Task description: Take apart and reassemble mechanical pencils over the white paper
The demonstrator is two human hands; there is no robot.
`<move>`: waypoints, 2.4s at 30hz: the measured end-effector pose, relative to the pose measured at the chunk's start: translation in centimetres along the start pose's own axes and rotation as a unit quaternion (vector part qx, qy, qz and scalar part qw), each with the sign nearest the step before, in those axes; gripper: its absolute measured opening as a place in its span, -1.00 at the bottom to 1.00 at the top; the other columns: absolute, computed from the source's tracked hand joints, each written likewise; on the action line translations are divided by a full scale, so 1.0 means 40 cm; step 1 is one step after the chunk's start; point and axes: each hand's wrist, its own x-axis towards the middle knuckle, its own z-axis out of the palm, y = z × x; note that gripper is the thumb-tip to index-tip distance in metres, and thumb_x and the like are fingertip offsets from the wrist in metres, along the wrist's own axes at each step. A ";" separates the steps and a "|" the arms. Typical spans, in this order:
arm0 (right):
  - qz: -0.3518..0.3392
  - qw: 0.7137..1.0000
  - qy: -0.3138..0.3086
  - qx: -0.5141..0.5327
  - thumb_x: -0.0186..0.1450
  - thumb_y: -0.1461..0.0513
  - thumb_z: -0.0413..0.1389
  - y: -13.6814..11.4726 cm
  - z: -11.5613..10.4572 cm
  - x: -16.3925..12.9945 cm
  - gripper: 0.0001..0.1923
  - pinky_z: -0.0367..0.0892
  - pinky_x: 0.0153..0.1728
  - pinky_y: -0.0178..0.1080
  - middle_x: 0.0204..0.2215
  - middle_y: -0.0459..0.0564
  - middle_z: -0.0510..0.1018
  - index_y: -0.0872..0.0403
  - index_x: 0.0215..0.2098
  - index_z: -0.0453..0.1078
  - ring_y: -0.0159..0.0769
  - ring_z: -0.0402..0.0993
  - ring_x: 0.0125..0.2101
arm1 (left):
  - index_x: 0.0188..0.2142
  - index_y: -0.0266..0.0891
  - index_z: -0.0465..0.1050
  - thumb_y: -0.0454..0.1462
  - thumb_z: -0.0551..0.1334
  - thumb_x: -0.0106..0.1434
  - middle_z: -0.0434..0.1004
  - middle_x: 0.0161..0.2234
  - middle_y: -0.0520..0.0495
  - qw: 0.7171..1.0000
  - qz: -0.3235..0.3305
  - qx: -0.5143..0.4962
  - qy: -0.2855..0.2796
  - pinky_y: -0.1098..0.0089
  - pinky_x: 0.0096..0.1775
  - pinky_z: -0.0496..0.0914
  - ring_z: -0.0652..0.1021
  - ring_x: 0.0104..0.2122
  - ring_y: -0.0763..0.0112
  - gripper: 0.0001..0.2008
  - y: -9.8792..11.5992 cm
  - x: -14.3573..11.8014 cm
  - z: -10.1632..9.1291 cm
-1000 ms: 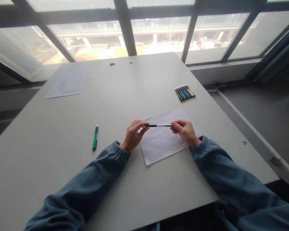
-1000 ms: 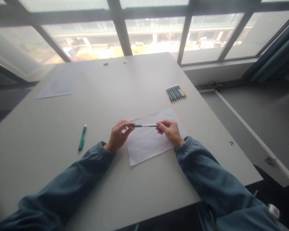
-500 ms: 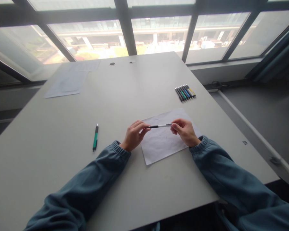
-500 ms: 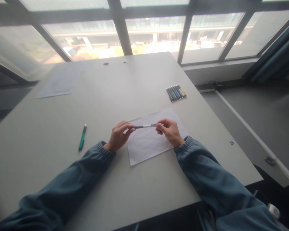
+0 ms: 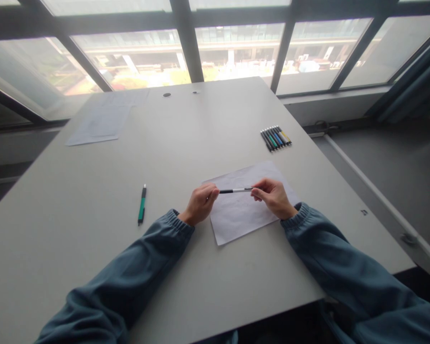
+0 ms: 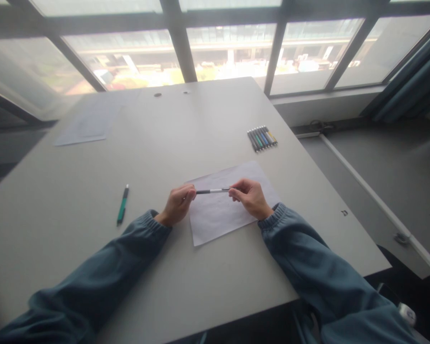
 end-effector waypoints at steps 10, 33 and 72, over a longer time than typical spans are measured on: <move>-0.023 0.999 0.049 0.010 0.21 0.07 0.36 0.009 -0.009 0.007 -0.73 0.31 -0.54 -0.31 -0.55 -0.08 0.56 0.10 -0.35 0.50 -0.41 0.41 -0.57 | 0.02 -0.21 0.47 -0.06 0.26 0.38 0.61 -0.31 -0.04 0.998 -0.042 0.007 0.051 0.39 -0.27 0.41 0.57 -0.33 0.42 -0.66 -0.013 0.002 0.005; -0.013 0.999 0.047 0.000 0.22 0.05 0.35 0.007 -0.011 0.004 -0.71 0.30 -0.53 -0.31 -0.57 -0.09 0.54 0.10 -0.36 0.50 -0.41 0.39 -0.57 | -0.26 -0.23 0.51 -0.22 0.26 0.39 0.55 -0.36 -0.04 0.995 -0.006 0.045 0.086 0.43 -0.31 0.43 0.51 -0.37 0.45 -0.87 0.009 0.011 0.006; -0.012 0.998 0.053 -0.018 0.22 0.02 0.34 0.004 -0.011 0.001 -0.69 0.30 -0.54 -0.29 -0.57 -0.09 0.53 0.08 -0.37 0.49 -0.39 0.38 -0.57 | -0.16 -0.18 0.57 -0.23 0.36 0.31 0.64 -0.27 -0.11 0.996 0.045 0.044 0.068 0.36 -0.32 0.45 0.55 -0.29 0.36 -0.87 0.005 0.013 0.003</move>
